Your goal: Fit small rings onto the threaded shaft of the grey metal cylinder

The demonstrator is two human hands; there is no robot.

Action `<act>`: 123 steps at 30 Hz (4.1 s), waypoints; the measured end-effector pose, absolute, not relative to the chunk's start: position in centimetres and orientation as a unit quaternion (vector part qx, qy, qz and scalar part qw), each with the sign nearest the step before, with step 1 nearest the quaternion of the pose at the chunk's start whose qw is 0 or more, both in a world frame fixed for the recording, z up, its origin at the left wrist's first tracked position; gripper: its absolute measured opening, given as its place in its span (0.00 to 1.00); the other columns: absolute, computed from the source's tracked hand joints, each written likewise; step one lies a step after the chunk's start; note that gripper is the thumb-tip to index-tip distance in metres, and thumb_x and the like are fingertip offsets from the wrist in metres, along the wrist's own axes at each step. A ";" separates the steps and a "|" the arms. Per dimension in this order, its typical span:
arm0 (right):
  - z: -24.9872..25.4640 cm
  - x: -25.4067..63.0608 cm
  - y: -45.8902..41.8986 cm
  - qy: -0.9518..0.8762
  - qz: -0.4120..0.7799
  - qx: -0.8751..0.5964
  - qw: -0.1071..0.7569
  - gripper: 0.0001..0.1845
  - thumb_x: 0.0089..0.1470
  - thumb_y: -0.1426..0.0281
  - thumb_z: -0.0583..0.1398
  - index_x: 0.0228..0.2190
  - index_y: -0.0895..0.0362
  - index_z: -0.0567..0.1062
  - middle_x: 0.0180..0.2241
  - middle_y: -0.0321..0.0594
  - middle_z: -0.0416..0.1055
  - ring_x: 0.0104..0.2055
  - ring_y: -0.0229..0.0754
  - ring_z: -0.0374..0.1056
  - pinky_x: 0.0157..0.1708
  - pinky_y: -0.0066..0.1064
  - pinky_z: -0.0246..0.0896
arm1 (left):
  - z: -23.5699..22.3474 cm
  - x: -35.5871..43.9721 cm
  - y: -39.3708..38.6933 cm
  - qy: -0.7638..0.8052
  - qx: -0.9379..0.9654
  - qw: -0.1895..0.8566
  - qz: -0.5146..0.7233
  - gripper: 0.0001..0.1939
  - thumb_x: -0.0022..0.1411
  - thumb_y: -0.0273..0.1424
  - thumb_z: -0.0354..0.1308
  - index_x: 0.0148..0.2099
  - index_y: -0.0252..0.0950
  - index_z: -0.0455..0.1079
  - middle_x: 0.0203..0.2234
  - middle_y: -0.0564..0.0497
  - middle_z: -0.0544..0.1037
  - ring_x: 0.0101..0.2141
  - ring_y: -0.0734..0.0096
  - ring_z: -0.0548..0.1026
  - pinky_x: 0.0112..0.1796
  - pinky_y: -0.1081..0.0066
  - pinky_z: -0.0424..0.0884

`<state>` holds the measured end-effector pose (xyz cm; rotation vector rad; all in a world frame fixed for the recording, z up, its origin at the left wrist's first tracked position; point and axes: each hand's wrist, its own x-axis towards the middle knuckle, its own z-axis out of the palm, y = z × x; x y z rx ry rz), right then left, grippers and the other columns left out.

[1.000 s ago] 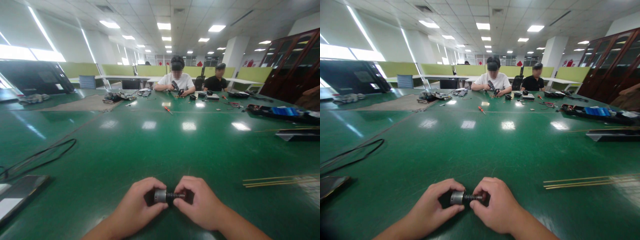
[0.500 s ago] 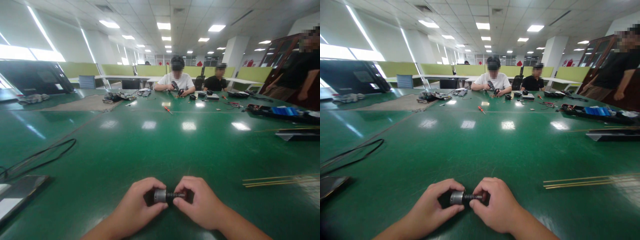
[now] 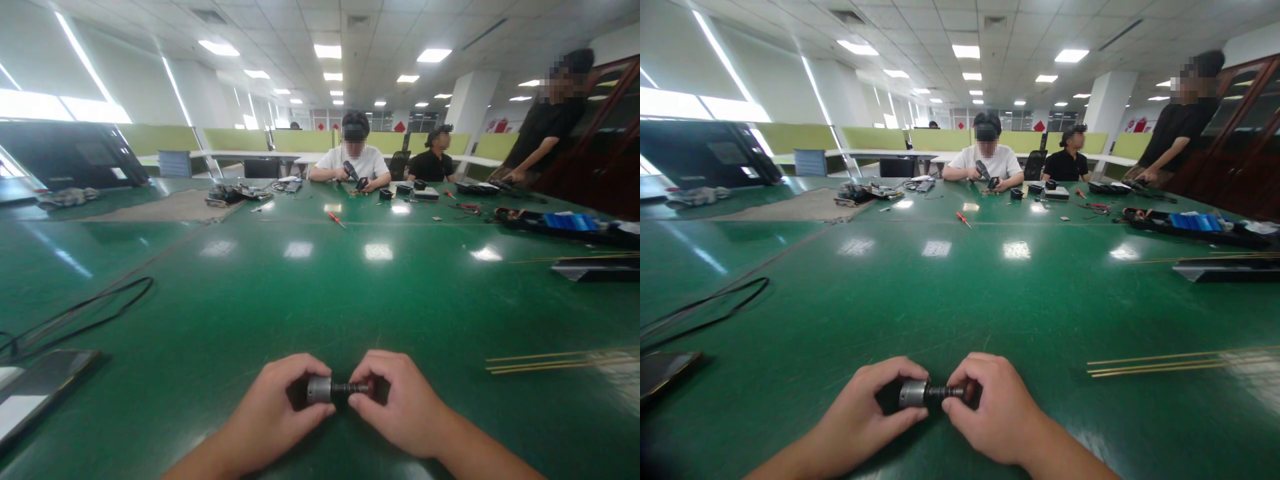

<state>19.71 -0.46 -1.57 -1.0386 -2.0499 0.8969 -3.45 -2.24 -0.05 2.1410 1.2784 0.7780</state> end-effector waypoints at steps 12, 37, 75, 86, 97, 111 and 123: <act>-1.5 19.7 -0.6 -0.772 0.350 -0.402 0.345 0.05 0.45 0.77 0.65 0.27 0.56 0.76 0.25 0.33 0.72 0.28 0.38 0.69 0.31 0.28 0.59 | 0.0 -3.5 -2.2 0.484 0.780 0.271 0.289 0.12 0.55 0.27 0.67 0.42 0.42 0.74 0.33 0.57 0.80 0.34 0.71 0.77 0.37 0.73 0.67; -1.5 19.9 -0.3 -0.771 0.333 -0.403 0.363 0.07 0.45 0.78 0.64 0.28 0.56 0.76 0.25 0.33 0.72 0.28 0.38 0.69 0.31 0.28 0.61 | -0.1 -3.7 -2.0 0.506 0.764 0.278 0.289 0.12 0.54 0.31 0.68 0.42 0.41 0.74 0.31 0.57 0.79 0.32 0.69 0.76 0.35 0.72 0.67; -1.5 20.7 0.0 -0.762 0.362 -0.394 0.365 0.05 0.45 0.77 0.63 0.28 0.56 0.74 0.24 0.33 0.72 0.27 0.39 0.69 0.32 0.29 0.61 | 0.4 -3.5 -2.0 0.512 0.749 0.298 0.295 0.11 0.54 0.32 0.67 0.41 0.38 0.75 0.29 0.54 0.79 0.31 0.68 0.76 0.34 0.72 0.67; -1.5 20.9 0.4 -0.762 0.363 -0.384 0.374 0.05 0.46 0.76 0.62 0.28 0.56 0.74 0.25 0.35 0.73 0.28 0.40 0.70 0.32 0.29 0.62 | 0.8 -3.5 -2.0 0.514 0.749 0.294 0.296 0.11 0.55 0.32 0.66 0.41 0.39 0.75 0.30 0.55 0.79 0.32 0.67 0.76 0.36 0.72 0.68; -1.4 21.2 0.5 -0.754 0.375 -0.383 0.381 0.04 0.46 0.76 0.61 0.27 0.56 0.73 0.24 0.35 0.72 0.28 0.39 0.68 0.32 0.29 0.61 | 0.4 -3.7 -1.9 0.517 0.746 0.290 0.302 0.11 0.54 0.33 0.66 0.41 0.39 0.74 0.30 0.55 0.79 0.32 0.67 0.76 0.35 0.72 0.67; -3.1 22.4 1.9 -0.613 0.564 -0.324 0.448 0.10 0.49 0.65 0.58 0.21 0.55 0.66 0.16 0.32 0.61 0.18 0.35 0.53 0.19 0.26 0.46 | 0.2 -4.3 -1.6 0.560 0.689 0.316 0.334 0.13 0.56 0.37 0.66 0.42 0.38 0.71 0.33 0.52 0.78 0.34 0.65 0.76 0.36 0.70 0.68; -2.5 21.3 2.3 -0.587 0.576 -0.336 0.459 0.22 0.57 0.61 0.52 0.15 0.54 0.62 0.12 0.32 0.57 0.16 0.34 0.51 0.19 0.27 0.45 | 0.2 -4.4 -0.2 0.537 0.594 0.447 0.398 0.27 0.57 0.45 0.64 0.53 0.35 0.69 0.46 0.44 0.79 0.48 0.59 0.77 0.53 0.62 0.71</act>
